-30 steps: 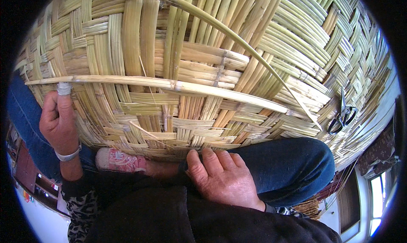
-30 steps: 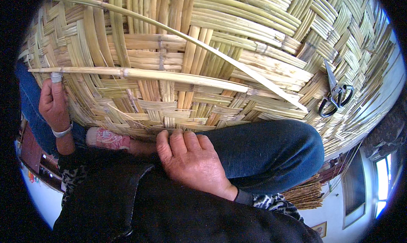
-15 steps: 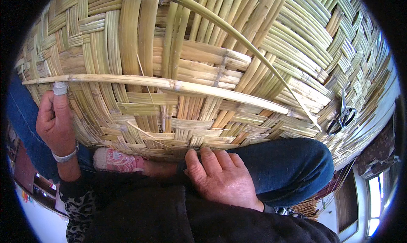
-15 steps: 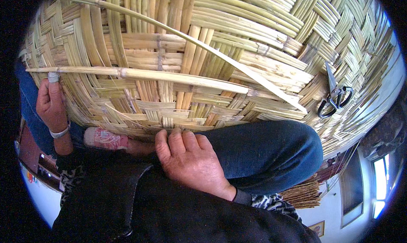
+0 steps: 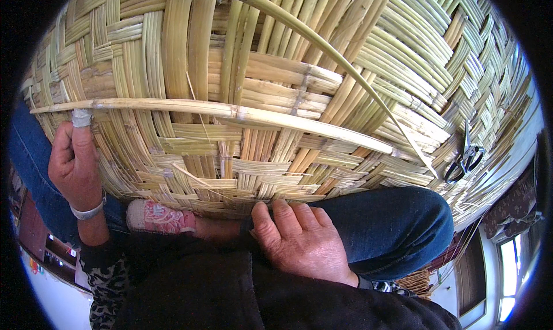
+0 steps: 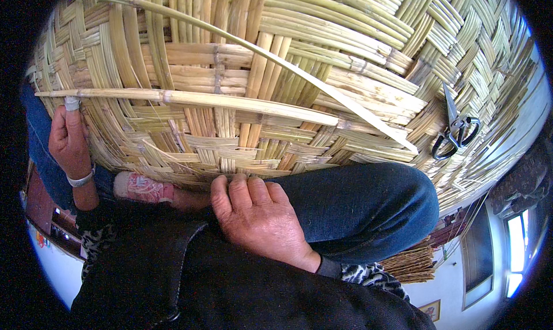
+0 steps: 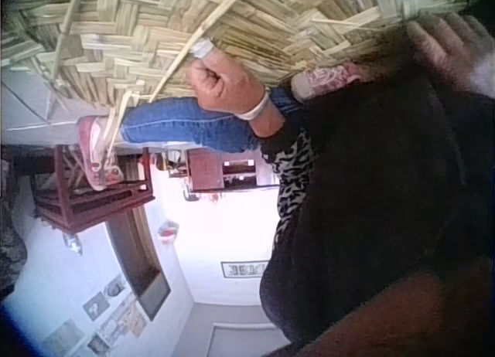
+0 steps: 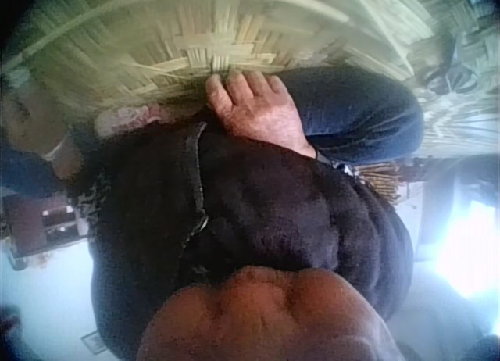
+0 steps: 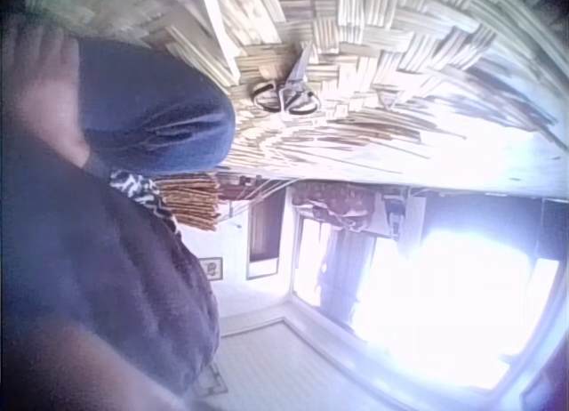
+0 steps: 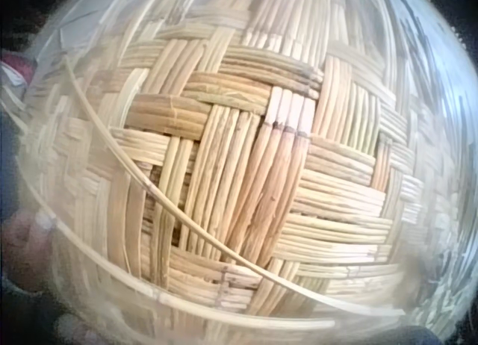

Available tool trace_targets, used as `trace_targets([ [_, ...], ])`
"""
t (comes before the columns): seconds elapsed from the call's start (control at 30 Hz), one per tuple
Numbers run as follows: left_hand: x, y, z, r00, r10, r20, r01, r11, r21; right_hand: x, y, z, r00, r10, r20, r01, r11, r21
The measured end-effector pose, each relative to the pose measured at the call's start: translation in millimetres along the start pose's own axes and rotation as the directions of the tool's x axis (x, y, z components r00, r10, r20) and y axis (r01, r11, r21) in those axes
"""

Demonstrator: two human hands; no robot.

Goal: The person sits on the floor and weaves thin bamboo strips into a large flat basket base. They interlace the strips by hand, adjusting the weave pattern and occasionally using a small tool to tighten or align the strands.

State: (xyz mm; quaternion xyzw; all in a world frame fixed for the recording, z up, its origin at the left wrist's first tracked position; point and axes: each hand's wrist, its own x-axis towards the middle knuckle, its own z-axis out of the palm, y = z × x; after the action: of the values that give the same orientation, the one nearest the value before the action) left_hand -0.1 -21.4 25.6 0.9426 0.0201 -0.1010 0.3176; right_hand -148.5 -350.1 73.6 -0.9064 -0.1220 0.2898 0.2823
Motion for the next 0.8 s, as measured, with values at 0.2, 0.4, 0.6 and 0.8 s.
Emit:
trace_targets([
  [0.2,-1.1,-2.3,-0.5,1.000,-0.006,-0.002,0.006,1.000,-0.017,0.3,-0.9,-1.4,1.000,0.010,0.001,-0.010,1.000,0.002],
  [0.4,-1.5,-5.3,-4.1,0.999,-0.022,0.032,0.022,1.000,0.005,-0.5,-0.3,0.1,1.000,0.004,-0.004,-0.004,1.000,0.000],
  [0.6,-1.6,-5.6,-4.1,1.000,0.001,0.027,-0.001,1.000,0.022,-0.9,0.1,-0.7,1.000,0.005,0.002,-0.005,1.000,0.012],
  [0.8,-0.8,-1.7,-3.3,1.000,-0.009,0.004,0.009,0.999,0.045,-0.8,0.6,0.9,1.000,-0.002,-0.015,0.002,1.000,0.003],
])
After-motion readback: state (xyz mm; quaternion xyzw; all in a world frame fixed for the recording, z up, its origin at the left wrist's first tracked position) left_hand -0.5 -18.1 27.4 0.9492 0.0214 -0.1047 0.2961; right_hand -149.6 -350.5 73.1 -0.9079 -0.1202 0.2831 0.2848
